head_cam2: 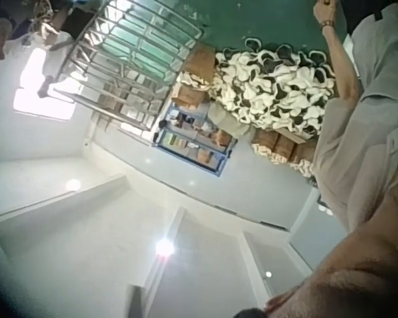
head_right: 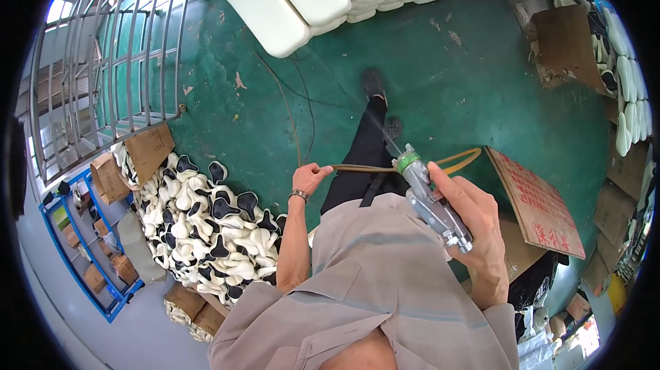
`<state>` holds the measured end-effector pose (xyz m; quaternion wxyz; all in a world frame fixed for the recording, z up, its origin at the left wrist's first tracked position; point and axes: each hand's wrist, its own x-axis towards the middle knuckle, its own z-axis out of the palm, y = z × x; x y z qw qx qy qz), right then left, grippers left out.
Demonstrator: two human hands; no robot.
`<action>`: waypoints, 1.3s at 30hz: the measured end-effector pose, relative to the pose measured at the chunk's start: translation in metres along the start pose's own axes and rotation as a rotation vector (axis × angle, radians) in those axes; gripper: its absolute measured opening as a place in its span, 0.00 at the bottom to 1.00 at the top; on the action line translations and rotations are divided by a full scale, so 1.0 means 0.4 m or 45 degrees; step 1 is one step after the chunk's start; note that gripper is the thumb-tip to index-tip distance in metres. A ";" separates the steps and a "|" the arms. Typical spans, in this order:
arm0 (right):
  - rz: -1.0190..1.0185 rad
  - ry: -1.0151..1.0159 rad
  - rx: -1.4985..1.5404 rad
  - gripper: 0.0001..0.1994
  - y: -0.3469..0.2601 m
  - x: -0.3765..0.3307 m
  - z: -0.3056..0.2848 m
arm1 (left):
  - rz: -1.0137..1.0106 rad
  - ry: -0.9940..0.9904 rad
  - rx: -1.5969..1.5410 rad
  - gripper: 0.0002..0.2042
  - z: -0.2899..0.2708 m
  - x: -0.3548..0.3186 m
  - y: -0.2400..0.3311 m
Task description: Sorting, moving, and organizing foam components and equipment on a manufacturing floor.
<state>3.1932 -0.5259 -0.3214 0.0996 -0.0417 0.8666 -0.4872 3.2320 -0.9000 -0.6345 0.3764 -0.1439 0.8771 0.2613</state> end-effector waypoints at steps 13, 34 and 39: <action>-0.178 0.164 -0.035 0.35 0.009 0.314 -0.162 | 0.134 -0.069 -0.023 0.35 0.001 0.176 0.283; -0.221 -0.026 0.008 0.31 0.053 0.523 -0.355 | 0.108 -0.183 0.001 0.37 -0.023 0.328 0.492; -0.218 -0.089 -0.027 0.31 0.089 0.478 -0.405 | 0.041 -0.220 -0.022 0.36 0.006 0.299 0.540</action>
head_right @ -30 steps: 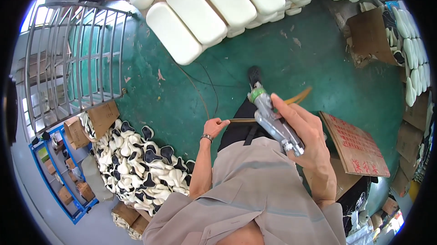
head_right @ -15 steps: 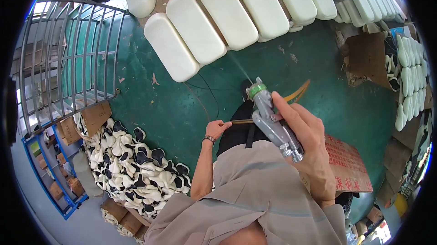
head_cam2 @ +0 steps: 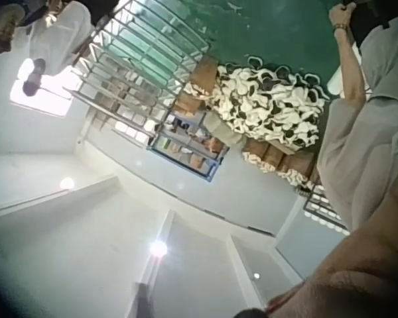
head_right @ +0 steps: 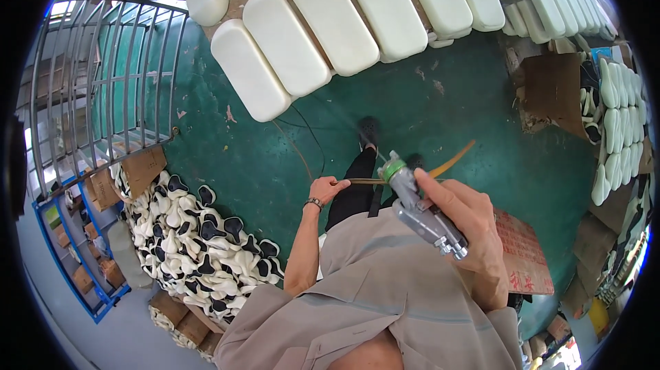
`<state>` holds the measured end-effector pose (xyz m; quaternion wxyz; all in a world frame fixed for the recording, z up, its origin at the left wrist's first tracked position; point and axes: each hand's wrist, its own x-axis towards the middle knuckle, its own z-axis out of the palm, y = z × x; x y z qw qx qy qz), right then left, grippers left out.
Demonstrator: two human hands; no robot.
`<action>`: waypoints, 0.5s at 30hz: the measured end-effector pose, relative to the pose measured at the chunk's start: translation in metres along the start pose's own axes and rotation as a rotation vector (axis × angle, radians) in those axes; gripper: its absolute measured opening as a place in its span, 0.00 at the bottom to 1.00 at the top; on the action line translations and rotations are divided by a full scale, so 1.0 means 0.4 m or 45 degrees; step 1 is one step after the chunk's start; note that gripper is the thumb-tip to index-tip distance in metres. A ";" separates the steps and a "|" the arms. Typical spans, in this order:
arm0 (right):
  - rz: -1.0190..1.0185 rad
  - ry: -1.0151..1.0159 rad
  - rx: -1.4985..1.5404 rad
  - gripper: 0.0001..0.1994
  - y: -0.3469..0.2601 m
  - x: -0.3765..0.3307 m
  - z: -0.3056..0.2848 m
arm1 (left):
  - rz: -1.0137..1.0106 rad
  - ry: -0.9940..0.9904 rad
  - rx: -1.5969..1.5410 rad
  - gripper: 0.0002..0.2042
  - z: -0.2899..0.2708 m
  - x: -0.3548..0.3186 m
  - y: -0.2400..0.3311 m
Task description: Sorting, moving, and organizing foam components and equipment on a manufacturing floor.
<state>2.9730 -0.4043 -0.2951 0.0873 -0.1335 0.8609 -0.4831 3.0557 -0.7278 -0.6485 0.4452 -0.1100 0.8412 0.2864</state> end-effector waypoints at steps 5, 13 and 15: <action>0.031 0.085 -0.042 0.34 0.012 -0.043 -0.047 | 0.028 0.029 -0.019 0.35 0.068 -0.028 0.036; -0.031 -0.125 -0.046 0.37 0.037 -0.106 -0.096 | 0.019 0.003 -0.007 0.36 0.110 -0.039 0.087; 0.009 -0.038 -0.086 0.38 0.049 -0.130 -0.099 | 0.044 0.015 0.006 0.36 0.117 -0.040 0.105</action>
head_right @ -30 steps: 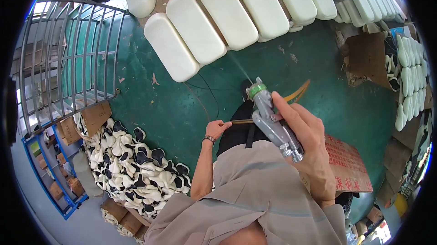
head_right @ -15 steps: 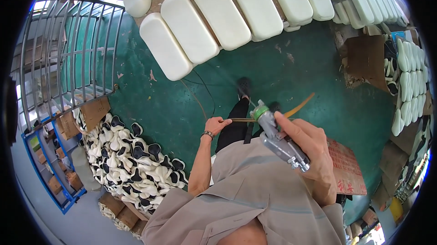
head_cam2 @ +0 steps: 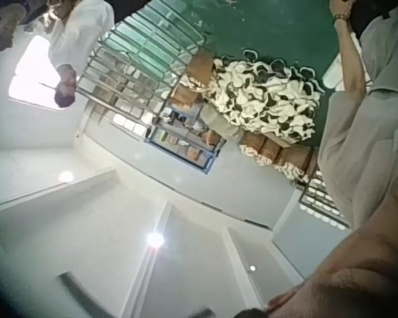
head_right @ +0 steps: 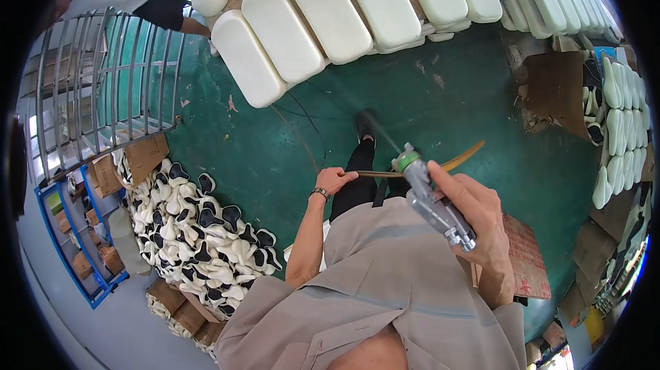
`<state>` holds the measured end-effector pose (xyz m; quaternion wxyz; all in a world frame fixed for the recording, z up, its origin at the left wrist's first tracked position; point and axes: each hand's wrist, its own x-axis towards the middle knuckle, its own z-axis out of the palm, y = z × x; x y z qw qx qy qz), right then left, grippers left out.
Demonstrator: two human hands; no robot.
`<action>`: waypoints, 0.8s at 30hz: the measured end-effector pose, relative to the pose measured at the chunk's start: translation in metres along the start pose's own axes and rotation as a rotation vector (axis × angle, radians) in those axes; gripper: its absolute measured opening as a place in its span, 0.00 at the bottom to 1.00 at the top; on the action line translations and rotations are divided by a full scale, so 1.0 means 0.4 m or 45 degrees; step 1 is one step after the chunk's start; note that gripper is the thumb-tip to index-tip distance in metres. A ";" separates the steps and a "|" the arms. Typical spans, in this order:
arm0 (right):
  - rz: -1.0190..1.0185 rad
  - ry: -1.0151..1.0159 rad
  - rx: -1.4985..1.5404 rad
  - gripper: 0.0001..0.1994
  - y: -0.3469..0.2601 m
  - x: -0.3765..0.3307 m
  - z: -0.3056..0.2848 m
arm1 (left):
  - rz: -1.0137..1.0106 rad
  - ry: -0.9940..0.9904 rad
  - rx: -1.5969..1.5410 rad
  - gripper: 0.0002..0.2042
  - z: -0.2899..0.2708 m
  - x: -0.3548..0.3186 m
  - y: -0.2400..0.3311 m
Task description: Sorting, moving, and organizing foam components and equipment on a manufacturing floor.
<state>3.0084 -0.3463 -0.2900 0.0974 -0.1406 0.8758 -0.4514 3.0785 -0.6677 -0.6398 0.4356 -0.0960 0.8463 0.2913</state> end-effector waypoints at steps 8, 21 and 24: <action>-0.006 -0.046 -0.016 0.38 0.005 -0.031 -0.026 | 0.040 0.009 0.013 0.34 0.014 0.000 0.040; 0.003 -0.161 -0.023 0.39 0.023 -0.053 -0.059 | 0.054 0.018 -0.019 0.32 0.016 0.005 0.052; -0.013 -0.116 -0.004 0.38 0.030 -0.053 -0.058 | 0.069 0.026 -0.010 0.33 0.015 0.009 0.054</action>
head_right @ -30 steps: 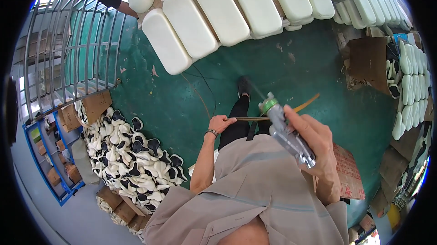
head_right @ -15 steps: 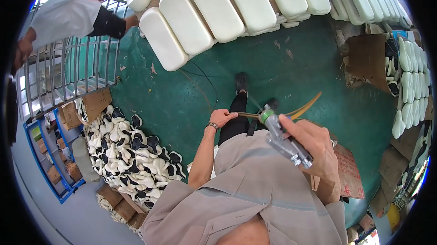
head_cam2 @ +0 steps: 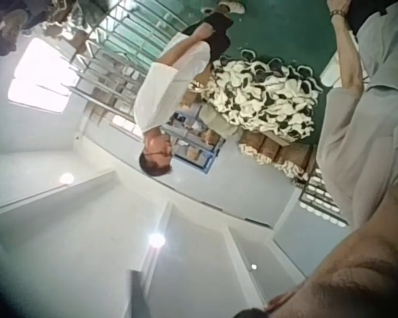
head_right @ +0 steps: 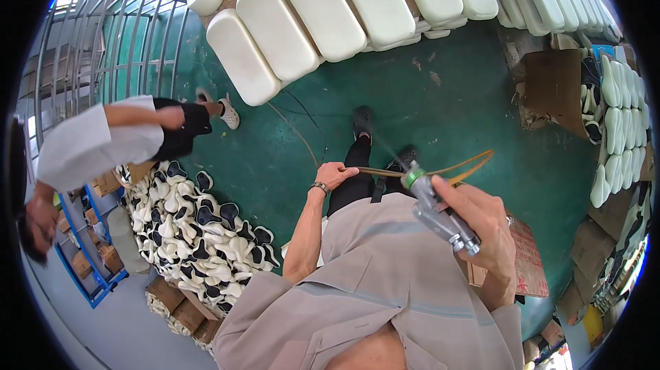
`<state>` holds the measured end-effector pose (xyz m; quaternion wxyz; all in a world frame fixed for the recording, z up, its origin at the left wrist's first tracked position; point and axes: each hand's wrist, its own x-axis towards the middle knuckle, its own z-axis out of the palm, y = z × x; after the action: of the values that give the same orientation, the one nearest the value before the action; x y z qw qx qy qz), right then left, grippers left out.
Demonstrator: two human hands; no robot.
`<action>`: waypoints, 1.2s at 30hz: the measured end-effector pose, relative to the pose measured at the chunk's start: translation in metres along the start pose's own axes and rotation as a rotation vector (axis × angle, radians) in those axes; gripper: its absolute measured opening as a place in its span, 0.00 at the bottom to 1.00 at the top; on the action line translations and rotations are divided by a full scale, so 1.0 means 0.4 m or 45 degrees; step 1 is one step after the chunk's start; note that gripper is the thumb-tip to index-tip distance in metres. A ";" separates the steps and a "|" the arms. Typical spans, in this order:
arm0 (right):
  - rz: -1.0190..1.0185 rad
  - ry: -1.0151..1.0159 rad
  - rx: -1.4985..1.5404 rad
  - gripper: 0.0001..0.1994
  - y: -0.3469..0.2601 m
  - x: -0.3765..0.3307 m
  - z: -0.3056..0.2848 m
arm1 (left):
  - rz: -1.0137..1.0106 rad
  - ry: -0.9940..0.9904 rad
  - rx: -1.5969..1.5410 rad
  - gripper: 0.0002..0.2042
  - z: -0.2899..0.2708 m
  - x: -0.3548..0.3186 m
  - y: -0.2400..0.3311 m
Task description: Sorting, moving, and organizing foam components and equipment on a manufacturing floor.
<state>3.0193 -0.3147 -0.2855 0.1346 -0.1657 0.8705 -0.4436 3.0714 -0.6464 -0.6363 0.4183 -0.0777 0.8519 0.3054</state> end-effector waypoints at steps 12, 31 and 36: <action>-0.077 0.311 0.070 0.31 -0.020 0.091 0.025 | -0.016 -0.026 0.013 0.33 -0.052 0.038 0.012; -0.115 0.216 0.036 0.32 -0.057 0.201 0.046 | 0.025 -0.009 0.002 0.34 -0.110 0.076 -0.002; -0.131 0.163 0.068 0.31 -0.060 0.202 0.025 | 0.018 -0.041 0.026 0.36 -0.103 0.081 -0.008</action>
<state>2.9539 -0.3680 -0.2788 0.0600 -0.1778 0.8554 -0.4828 3.0245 -0.6693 -0.6435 0.4305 -0.0625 0.8487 0.3007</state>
